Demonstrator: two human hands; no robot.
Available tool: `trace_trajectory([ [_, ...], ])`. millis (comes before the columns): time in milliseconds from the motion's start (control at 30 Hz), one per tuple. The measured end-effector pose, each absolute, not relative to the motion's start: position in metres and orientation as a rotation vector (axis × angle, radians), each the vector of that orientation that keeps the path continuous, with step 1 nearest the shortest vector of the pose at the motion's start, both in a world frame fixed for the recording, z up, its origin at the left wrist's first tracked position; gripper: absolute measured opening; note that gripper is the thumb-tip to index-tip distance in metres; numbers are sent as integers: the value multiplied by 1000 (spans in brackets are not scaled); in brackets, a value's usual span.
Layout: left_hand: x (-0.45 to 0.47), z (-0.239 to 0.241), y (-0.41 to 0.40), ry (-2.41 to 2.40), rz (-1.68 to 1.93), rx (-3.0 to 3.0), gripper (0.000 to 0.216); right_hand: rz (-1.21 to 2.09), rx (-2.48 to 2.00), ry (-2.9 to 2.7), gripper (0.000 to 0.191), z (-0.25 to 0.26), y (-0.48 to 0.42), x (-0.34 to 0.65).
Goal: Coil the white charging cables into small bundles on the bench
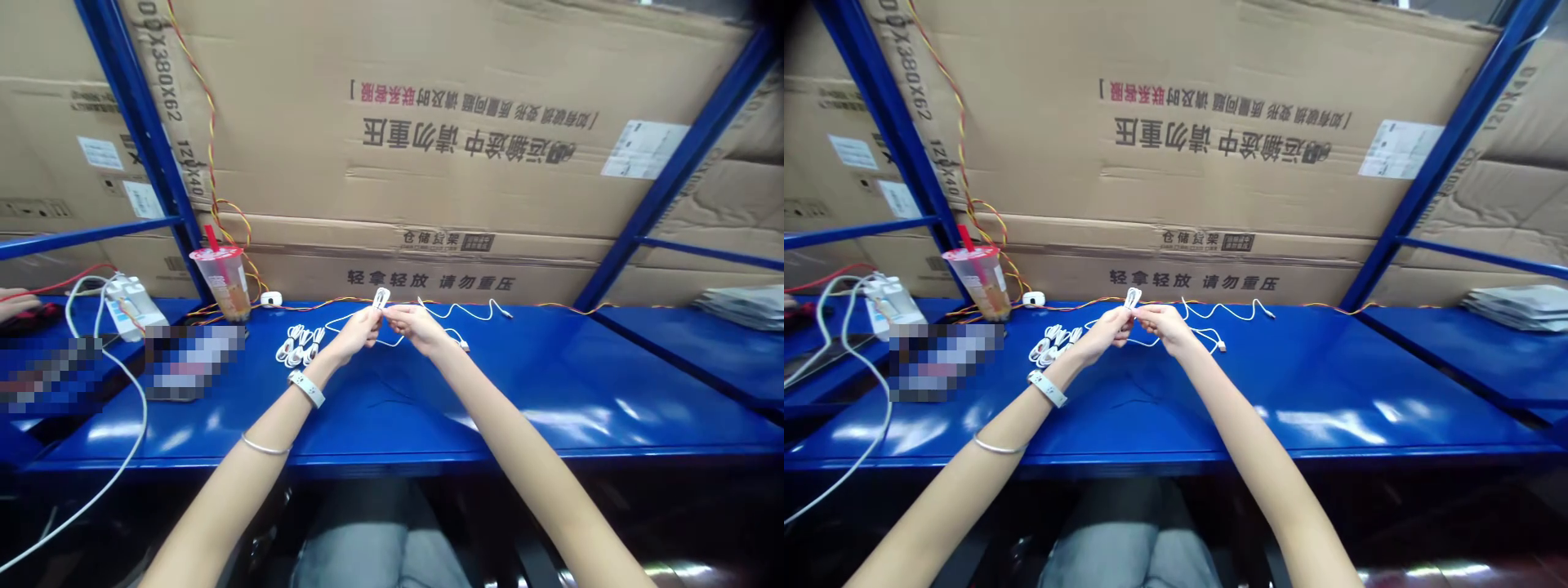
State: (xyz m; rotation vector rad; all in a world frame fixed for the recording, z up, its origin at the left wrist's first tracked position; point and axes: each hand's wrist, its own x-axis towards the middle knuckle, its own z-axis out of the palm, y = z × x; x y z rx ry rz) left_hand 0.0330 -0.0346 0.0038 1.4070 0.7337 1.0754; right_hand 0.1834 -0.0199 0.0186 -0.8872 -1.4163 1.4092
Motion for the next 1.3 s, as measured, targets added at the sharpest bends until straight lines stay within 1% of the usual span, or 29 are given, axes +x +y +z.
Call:
trace_trajectory([
  [133,28,3,-34,658,1001,1426,40,1591,-801,-1279,27,11,-18,186],
  [300,24,7,-38,617,925,1420,37,1573,-822,-1302,26,9,-21,189],
  [433,26,8,-38,641,951,1394,35,1506,-841,-1429,29,11,-25,189],
  [533,27,9,-36,673,1006,1350,34,1382,-845,-1512,30,13,-26,190],
  [800,27,12,-40,683,1016,1395,36,1086,-854,-1590,22,14,-30,184],
  [900,28,12,-41,672,994,1455,39,1054,-876,-1587,23,14,-31,183],
  [1000,27,13,-41,668,972,1421,38,1117,-842,-1680,21,19,-27,194],
  [1100,24,18,-45,590,859,1346,34,1146,-785,-1733,23,25,-25,209],
  [1233,24,24,-54,478,635,1343,35,1007,-626,-1875,42,29,-28,215],
  [1300,25,25,-57,458,572,1360,37,873,-582,-1998,35,27,-30,210],
])
